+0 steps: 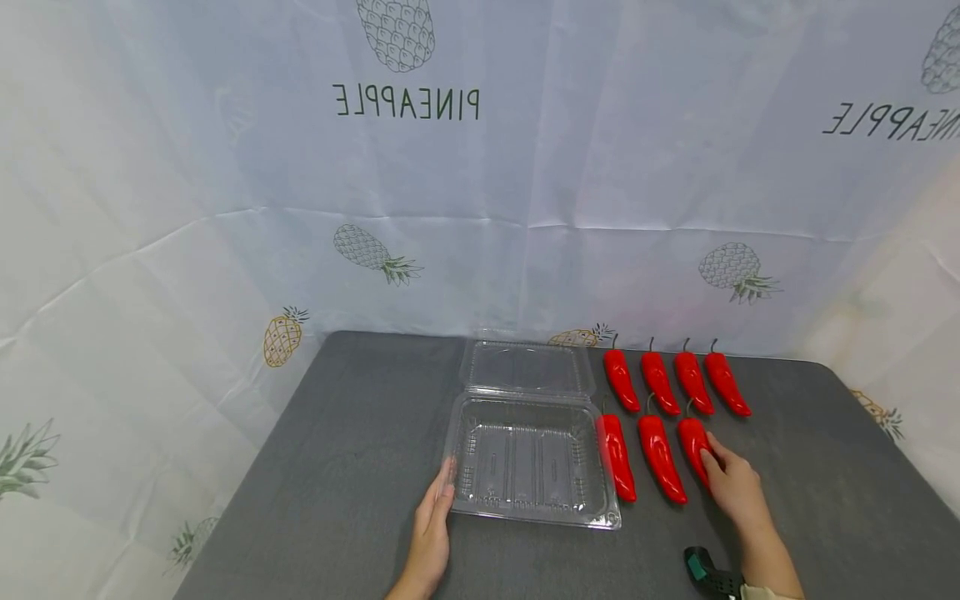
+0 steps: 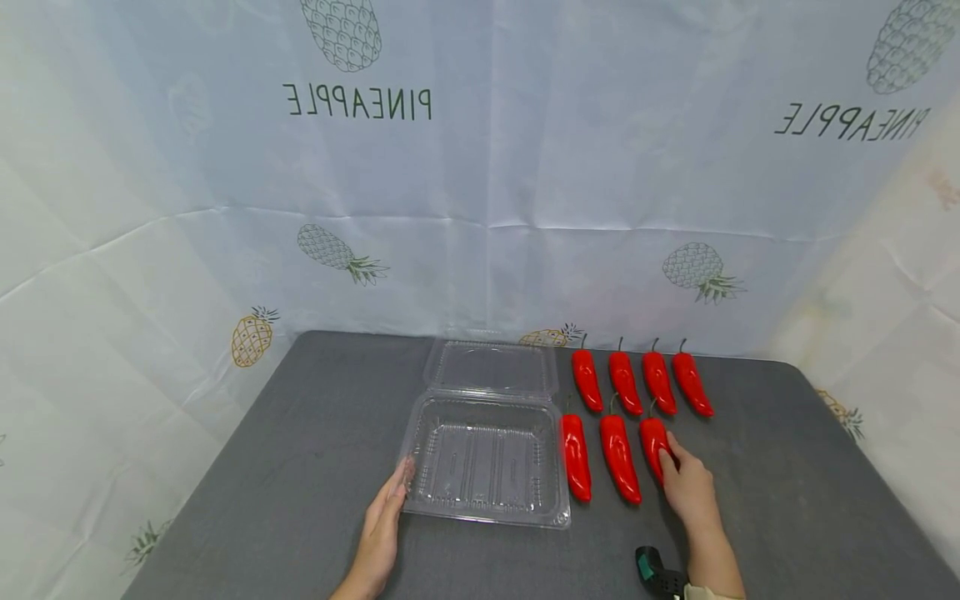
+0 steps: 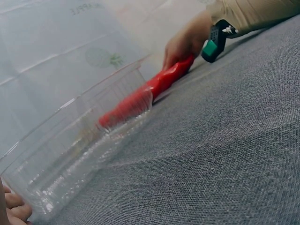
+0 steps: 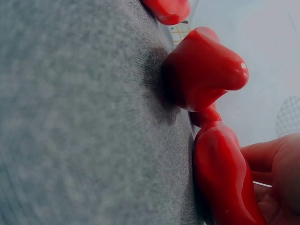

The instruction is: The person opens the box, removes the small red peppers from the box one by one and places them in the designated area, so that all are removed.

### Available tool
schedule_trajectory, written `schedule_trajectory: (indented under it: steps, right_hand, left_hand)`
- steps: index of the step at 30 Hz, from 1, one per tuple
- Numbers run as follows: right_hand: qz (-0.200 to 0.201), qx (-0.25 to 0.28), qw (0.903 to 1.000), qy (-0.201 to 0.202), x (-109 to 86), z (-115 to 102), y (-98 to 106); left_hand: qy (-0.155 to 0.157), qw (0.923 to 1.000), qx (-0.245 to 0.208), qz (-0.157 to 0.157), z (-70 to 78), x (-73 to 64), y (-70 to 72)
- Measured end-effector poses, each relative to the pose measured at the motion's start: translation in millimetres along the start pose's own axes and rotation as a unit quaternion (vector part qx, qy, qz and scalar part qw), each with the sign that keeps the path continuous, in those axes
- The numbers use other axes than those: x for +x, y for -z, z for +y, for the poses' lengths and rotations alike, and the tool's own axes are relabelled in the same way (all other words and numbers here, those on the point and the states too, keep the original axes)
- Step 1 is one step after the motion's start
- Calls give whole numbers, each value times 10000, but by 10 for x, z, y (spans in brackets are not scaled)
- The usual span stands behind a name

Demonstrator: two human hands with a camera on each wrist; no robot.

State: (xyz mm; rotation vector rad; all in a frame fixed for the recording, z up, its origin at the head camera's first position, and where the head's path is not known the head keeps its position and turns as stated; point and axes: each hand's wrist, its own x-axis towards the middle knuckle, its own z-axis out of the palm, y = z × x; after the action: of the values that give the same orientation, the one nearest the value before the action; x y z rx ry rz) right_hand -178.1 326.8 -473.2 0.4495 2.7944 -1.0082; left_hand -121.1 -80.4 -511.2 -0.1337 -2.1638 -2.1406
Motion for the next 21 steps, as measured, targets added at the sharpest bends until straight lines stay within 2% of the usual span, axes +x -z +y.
schedule_trajectory:
  steps: [6,14,18,21]
  right_hand:
    - [-115,238,9996,-37,-9,-10,46]
    - [86,599,9980,-194,-74,-60,59]
    - [275,676,9972,-155,-123,-100,79]
    - [442,707,9965,70,-151,-134,98]
  left_hand:
    - [30,10000,51,-21,2,14,-2]
    - [86,9998,-4,-196,15,16,19]
    - [-26,10000,-83,7,3,-5,41]
    - [-176,9994,-167,232,14,-6,67]
